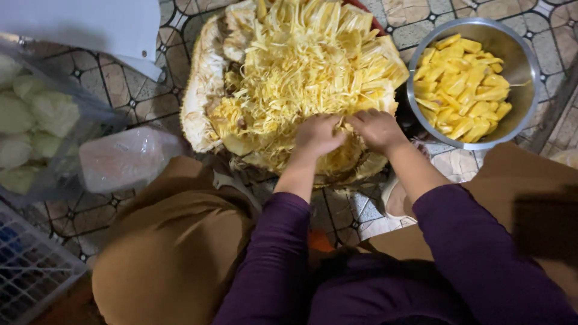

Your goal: Extracting edible bulbs from a jackfruit and placing them in a bowl

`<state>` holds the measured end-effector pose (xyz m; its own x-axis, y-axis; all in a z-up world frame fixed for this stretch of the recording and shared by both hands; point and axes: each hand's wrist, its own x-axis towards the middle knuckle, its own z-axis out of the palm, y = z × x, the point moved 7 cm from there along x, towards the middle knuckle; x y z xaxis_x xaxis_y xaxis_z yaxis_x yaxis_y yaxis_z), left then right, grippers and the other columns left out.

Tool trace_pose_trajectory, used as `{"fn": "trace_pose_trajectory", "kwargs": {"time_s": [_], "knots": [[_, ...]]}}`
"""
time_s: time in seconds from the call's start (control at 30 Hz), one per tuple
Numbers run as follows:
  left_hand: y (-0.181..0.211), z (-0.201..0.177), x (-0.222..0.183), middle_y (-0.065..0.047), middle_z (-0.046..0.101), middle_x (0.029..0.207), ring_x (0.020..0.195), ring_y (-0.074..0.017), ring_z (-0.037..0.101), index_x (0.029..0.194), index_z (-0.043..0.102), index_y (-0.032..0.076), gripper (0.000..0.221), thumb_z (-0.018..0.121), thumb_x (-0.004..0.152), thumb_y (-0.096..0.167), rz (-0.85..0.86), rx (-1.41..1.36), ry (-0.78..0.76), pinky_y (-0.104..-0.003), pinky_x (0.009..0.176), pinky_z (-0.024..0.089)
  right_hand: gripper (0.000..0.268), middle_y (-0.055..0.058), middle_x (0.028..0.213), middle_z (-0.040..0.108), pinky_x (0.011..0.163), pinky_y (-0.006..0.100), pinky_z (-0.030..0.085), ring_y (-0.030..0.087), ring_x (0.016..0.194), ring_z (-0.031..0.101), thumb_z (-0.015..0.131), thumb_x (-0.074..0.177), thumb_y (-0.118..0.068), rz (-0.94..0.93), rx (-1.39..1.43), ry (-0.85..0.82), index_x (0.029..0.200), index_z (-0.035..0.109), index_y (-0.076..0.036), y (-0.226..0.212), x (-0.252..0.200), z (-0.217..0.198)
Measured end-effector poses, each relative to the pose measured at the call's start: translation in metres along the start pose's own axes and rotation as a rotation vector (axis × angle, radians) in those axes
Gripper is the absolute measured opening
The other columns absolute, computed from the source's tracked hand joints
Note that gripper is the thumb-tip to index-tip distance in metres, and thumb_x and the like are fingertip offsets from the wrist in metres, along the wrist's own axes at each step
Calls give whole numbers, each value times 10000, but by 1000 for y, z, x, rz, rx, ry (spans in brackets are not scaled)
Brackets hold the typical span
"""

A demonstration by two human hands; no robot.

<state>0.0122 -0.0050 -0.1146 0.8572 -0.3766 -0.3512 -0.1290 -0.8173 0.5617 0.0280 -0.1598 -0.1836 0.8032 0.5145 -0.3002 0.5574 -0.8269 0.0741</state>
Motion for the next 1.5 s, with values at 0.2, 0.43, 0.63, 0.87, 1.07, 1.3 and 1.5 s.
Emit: {"fn": "trace_pose_trajectory", "kwargs": {"time_s": [0.2,0.43,0.63,0.87,1.07,1.3,1.5], "knots": [[-26,71,56,-16,634,1230,1113,-329,673,1285,570,232,625,814,765,478,-54,158,136,-613,844,583,302,74,1156,656,804,453,599,308,1060,658,483,1058,-347,-159,10,175,1301,576,-193,1,10,16],[-25,70,19,-5,544,1063,1025,-326,649,1051,558,205,479,553,853,641,22,-25,301,-531,768,623,323,111,1188,681,761,492,607,330,1075,650,499,1025,-250,-88,127,118,1297,628,-133,6,16,-9],[-47,88,22,32,555,1093,1081,-270,639,1047,558,232,429,693,786,545,-20,-1,367,-504,871,589,440,160,1242,660,895,552,575,396,1179,612,533,990,-310,74,423,71,1410,584,-192,12,25,-45],[-43,76,17,-15,570,978,853,-281,701,1004,557,204,453,695,744,548,55,43,655,-433,690,628,316,222,1071,640,709,534,581,439,990,650,566,976,-243,-235,-65,140,1275,610,-149,-36,49,31],[-44,71,16,-53,587,936,861,-330,694,967,559,169,428,695,736,503,85,-43,580,-470,703,603,417,220,1002,704,809,556,555,430,1026,676,544,941,-393,48,423,-40,1053,710,-27,-27,56,-42],[-41,59,9,-54,579,907,847,-301,682,907,562,163,390,702,742,488,135,-102,626,-411,726,575,152,152,728,677,499,517,532,370,658,682,601,918,-162,-396,-81,452,919,748,-122,-30,78,48],[-53,63,16,-81,590,957,924,-358,670,960,566,140,458,734,693,472,205,-274,512,-474,797,569,360,11,1037,765,968,436,564,263,1119,685,618,838,-538,298,735,-118,985,770,-247,20,88,71]]}}
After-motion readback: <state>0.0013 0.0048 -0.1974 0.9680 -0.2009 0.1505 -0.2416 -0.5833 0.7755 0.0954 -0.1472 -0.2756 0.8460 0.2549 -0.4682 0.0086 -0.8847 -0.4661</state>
